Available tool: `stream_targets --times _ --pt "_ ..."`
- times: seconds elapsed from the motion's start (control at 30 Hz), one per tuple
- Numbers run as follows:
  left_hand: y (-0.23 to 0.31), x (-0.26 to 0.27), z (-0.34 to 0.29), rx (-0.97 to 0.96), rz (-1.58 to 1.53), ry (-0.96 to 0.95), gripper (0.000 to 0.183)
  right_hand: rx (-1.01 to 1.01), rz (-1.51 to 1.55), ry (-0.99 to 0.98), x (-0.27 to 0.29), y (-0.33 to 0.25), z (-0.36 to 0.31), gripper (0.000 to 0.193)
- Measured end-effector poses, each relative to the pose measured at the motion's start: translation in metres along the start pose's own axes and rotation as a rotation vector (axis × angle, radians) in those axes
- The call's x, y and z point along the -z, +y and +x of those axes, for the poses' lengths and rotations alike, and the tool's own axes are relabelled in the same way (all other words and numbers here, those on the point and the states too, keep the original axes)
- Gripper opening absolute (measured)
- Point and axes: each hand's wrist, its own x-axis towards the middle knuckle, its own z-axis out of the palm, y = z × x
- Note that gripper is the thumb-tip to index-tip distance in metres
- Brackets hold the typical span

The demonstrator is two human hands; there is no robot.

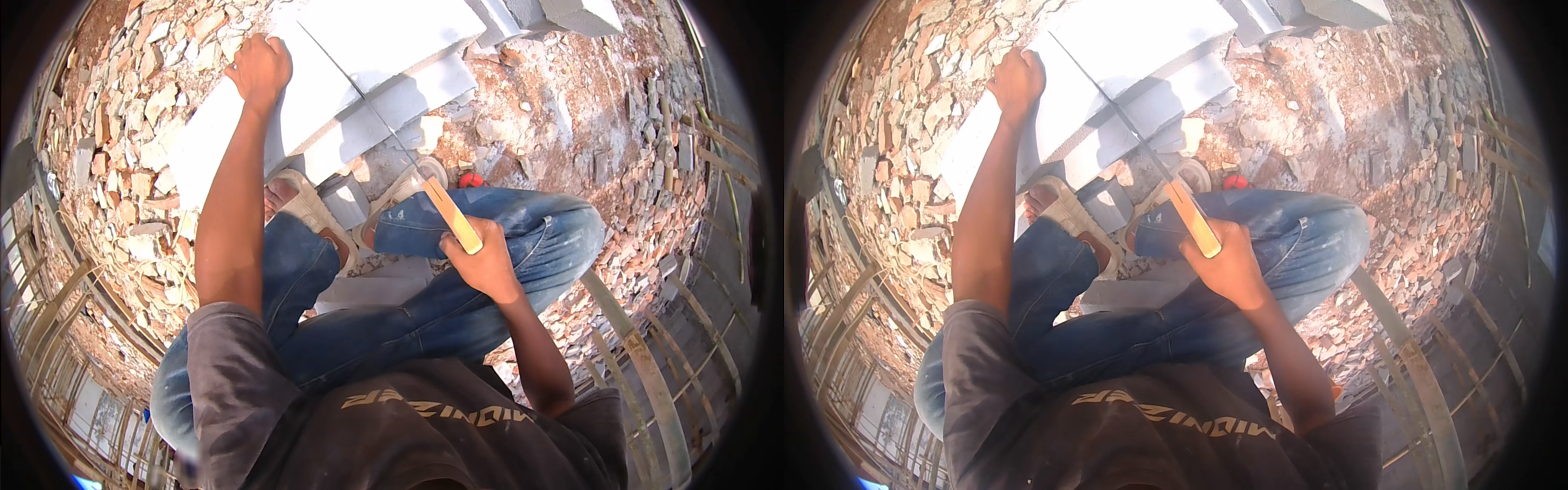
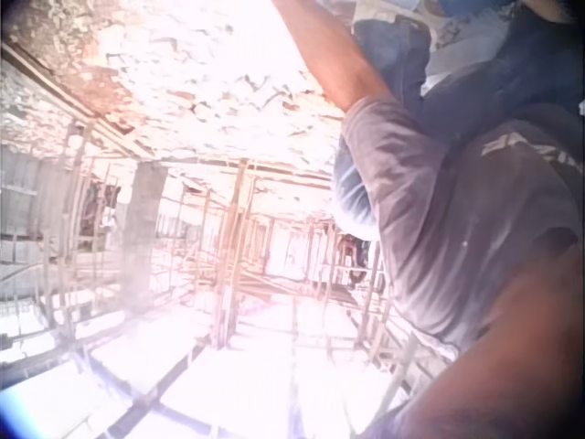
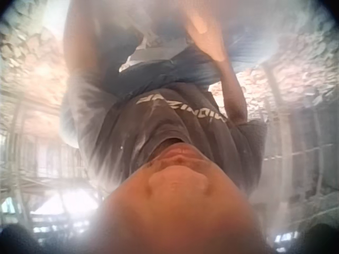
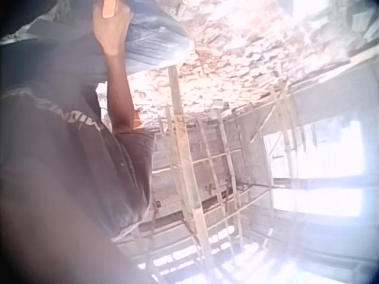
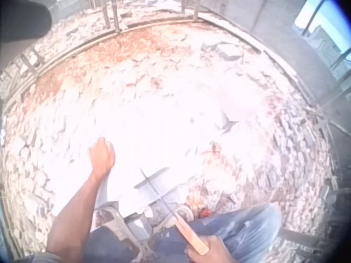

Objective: The person measures a white rectangular tile with a tape measure, marks a line, and uses a hand saw to cut the tile into two pieces. The person then picks up one of the cut pieces.

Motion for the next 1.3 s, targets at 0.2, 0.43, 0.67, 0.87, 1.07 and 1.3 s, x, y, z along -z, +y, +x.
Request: stream_targets --times 0.2,0.43,0.67,0.87,1.07,1.3 --pt "0.005 0.000 0.018 0.001 0.008 -0.121 0.051 -0.007 0.002 -0.043 -0.016 -0.049 0.080 0.028" --pt "-0.005 -0.002 0.025 0.058 0.002 -0.165 0.052 -0.114 -0.039 -0.065 0.012 -0.034 0.001 0.027" --pt "-0.018 -0.018 0.040 0.029 -0.008 -0.206 0.059 -0.020 -0.098 -0.026 -0.018 -0.051 0.082 0.029" --pt "-0.032 -0.043 0.055 0.002 -0.021 -0.174 0.053 -0.135 -0.139 -0.050 0.020 -0.058 0.017 0.022" --pt "-0.066 -0.068 0.073 -0.135 -0.024 -0.166 0.054 -0.145 -0.087 -0.059 0.036 -0.079 -0.025 0.019" --pt "-0.025 -0.048 0.078 0.047 -0.135 -0.314 0.052 -0.155 0.071 0.001 0.056 -0.109 -0.040 0.035"
